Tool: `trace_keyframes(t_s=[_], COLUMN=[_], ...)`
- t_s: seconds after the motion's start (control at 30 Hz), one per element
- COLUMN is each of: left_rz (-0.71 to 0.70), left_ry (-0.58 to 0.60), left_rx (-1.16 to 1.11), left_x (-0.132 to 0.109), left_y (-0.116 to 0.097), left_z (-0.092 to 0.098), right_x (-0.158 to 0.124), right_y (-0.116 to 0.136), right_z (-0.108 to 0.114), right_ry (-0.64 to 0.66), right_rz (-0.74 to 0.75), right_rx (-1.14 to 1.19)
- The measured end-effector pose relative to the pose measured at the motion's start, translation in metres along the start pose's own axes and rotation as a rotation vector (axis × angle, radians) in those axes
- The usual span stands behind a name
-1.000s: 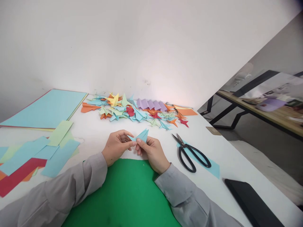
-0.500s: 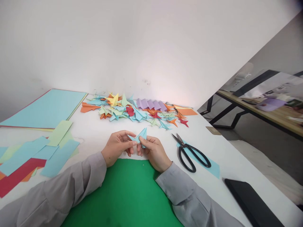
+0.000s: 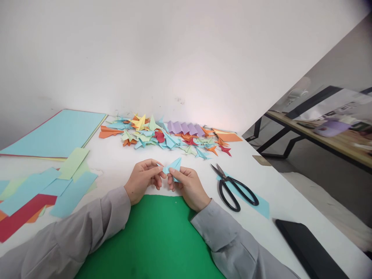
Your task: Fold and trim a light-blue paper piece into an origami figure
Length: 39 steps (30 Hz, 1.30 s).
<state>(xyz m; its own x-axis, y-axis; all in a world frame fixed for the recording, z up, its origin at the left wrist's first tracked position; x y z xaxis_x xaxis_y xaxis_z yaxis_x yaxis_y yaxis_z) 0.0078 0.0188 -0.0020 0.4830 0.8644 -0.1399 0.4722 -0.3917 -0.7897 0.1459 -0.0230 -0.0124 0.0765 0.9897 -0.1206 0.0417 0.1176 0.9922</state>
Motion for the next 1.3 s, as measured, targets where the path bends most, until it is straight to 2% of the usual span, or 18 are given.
trace_keyframes(t_s=[0.3,0.57,0.83,1.07,1.3], left_rz=[0.029,0.028,-0.081,-0.135,-0.135], left_ry=[-0.019,-0.001,0.053,0.093,0.058], left_rx=[-0.011,0.024,0.176,0.197,0.176], left_x=[0.0007,0.0003,0.0011,0.0017,0.0003], left_y=[-0.0003,-0.0002,0.0032,0.0035,0.0019], left_z=[-0.0011,-0.0024,-0.0017,0.0001,-0.0011], right_x=[0.0000,-0.0006,0.0007,0.0030,0.0013], right_y=[-0.0008,0.0000,-0.0011,-0.0044,-0.0047], right_z=[-0.0020,-0.0030,-0.0027,-0.0027,-0.0030], right_ry=[-0.045,-0.035,-0.027,-0.030,-0.035], right_rz=[-0.008,0.031,0.079,0.102,0.092], right_rx=[-0.008,-0.088,-0.147,-0.141,-0.128])
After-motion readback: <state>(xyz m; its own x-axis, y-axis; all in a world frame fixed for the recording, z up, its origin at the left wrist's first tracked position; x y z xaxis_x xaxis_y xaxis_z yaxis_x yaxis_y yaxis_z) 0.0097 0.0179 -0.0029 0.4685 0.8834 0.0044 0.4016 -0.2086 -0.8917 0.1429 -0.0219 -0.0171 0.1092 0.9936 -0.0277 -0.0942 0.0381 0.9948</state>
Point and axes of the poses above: each hand's wrist, its own x-axis towards the middle knuckle, its own z-axis out of the back of the hand, y = z × x, the point moved 1 cm from there along x, towards the middle knuckle, and after that the axes turned 15 degrees about -x, right-handed, at the moved point
